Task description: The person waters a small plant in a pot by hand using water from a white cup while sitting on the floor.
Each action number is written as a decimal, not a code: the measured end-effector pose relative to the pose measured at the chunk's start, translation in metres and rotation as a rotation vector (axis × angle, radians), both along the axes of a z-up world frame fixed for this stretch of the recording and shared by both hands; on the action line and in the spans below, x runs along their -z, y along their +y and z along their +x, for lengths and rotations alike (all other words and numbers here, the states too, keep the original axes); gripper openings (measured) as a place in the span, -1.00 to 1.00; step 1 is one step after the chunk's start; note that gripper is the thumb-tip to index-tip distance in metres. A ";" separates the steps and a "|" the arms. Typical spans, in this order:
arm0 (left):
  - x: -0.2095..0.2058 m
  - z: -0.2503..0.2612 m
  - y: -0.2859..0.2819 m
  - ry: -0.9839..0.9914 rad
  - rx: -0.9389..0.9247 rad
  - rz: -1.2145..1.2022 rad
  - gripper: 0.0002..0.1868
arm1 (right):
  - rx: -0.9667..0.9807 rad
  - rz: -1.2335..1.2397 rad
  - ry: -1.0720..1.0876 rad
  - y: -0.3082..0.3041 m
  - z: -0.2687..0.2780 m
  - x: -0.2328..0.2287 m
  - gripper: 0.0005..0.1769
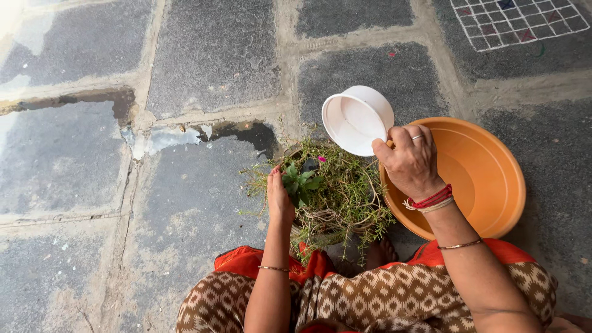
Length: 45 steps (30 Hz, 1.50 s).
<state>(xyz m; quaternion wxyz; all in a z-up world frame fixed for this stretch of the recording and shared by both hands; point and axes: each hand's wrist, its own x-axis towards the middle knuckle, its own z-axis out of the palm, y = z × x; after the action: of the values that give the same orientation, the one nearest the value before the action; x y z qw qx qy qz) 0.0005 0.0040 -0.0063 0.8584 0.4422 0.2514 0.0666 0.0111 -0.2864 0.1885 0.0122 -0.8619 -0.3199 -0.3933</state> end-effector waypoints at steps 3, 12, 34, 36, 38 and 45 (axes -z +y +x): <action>0.005 0.000 0.002 -0.034 -0.021 0.008 -0.50 | 0.025 -0.011 -0.012 -0.001 -0.001 0.000 -0.90; -0.001 0.000 0.001 -0.020 -0.010 0.010 -0.50 | 0.016 0.007 -0.007 -0.004 0.001 0.004 -0.91; 0.017 0.005 0.004 -0.031 -0.030 0.005 -0.49 | -0.009 -0.005 0.012 -0.001 -0.001 0.006 -0.89; 0.017 0.004 0.003 -0.049 -0.036 0.016 -0.49 | 0.005 -0.003 0.003 -0.001 -0.002 0.007 -0.87; 0.010 0.004 0.003 0.015 -0.005 0.009 -0.50 | 0.002 -0.013 -0.005 -0.001 0.000 0.009 -0.86; -0.001 0.004 0.000 0.047 -0.022 -0.026 -0.48 | 0.013 -0.018 -0.025 0.000 0.006 0.015 -0.82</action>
<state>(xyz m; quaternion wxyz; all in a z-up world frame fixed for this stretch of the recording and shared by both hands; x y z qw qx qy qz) 0.0041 0.0043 -0.0053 0.8572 0.4296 0.2771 0.0624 0.0167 -0.2860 0.1735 -0.0022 -0.8590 -0.3178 -0.4014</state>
